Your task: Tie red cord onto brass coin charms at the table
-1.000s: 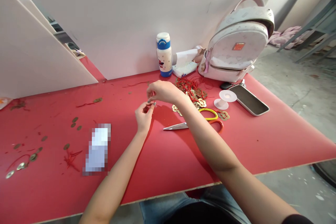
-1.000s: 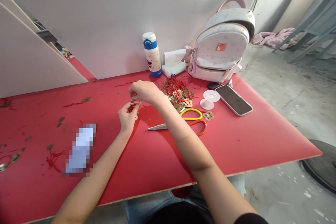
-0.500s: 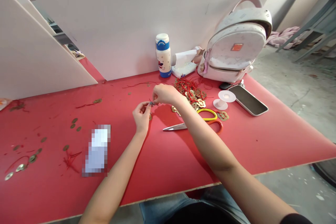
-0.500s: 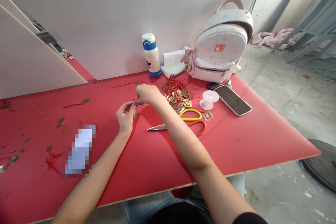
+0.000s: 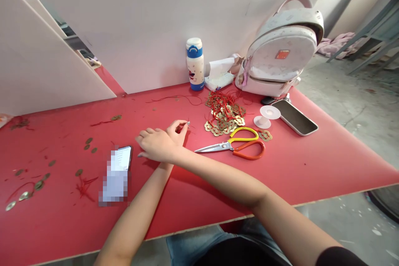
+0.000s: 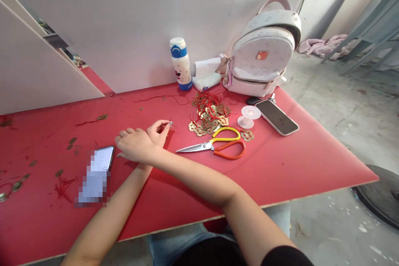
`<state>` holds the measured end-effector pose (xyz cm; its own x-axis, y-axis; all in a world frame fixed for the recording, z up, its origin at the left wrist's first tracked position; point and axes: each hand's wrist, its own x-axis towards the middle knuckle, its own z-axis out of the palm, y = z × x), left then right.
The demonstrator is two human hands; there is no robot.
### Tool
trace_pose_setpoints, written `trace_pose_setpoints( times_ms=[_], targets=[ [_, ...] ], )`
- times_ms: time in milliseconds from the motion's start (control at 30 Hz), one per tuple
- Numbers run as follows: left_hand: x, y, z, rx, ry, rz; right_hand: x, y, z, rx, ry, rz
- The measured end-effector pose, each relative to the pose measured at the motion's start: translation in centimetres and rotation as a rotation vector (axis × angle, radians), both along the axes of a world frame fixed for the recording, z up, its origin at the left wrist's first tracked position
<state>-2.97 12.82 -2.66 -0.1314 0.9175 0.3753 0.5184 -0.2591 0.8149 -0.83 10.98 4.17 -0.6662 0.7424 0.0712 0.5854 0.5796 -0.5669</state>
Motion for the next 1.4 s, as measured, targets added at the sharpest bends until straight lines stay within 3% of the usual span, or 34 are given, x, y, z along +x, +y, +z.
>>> trace_pose_setpoints(
  times_ms=[67,167,233,400,733,933,1233,1400],
  targets=[
    [0.4,0.0,-0.2,0.015,-0.015,-0.044,-1.8,0.2,-0.8,-0.114,0.049,0.150],
    [0.7,0.1,-0.4,0.016,-0.040,-0.104,-4.3,1.4,-1.4,-0.269,0.048,0.089],
    [0.5,0.2,-0.5,-0.050,-0.129,-0.065,-5.6,2.3,-1.5,-0.319,0.031,0.063],
    [0.0,0.6,-0.7,-0.144,-0.268,0.007,-7.3,3.3,-1.7,-0.326,-0.046,0.088],
    [0.0,0.3,-0.3,-0.175,-0.333,-0.007,-7.8,2.7,-1.9,-0.248,-0.094,0.050],
    [0.1,0.4,-0.5,-0.153,-0.319,-0.003,-7.8,3.1,-1.8,-0.314,-0.068,0.057],
    [0.3,0.2,-0.3,-0.127,-0.274,0.007,-7.0,2.8,-2.4,-0.250,-0.072,0.153],
    [0.3,0.2,-0.2,-0.123,-0.271,0.000,-7.0,2.3,-2.3,-0.245,-0.080,0.141]
  ],
)
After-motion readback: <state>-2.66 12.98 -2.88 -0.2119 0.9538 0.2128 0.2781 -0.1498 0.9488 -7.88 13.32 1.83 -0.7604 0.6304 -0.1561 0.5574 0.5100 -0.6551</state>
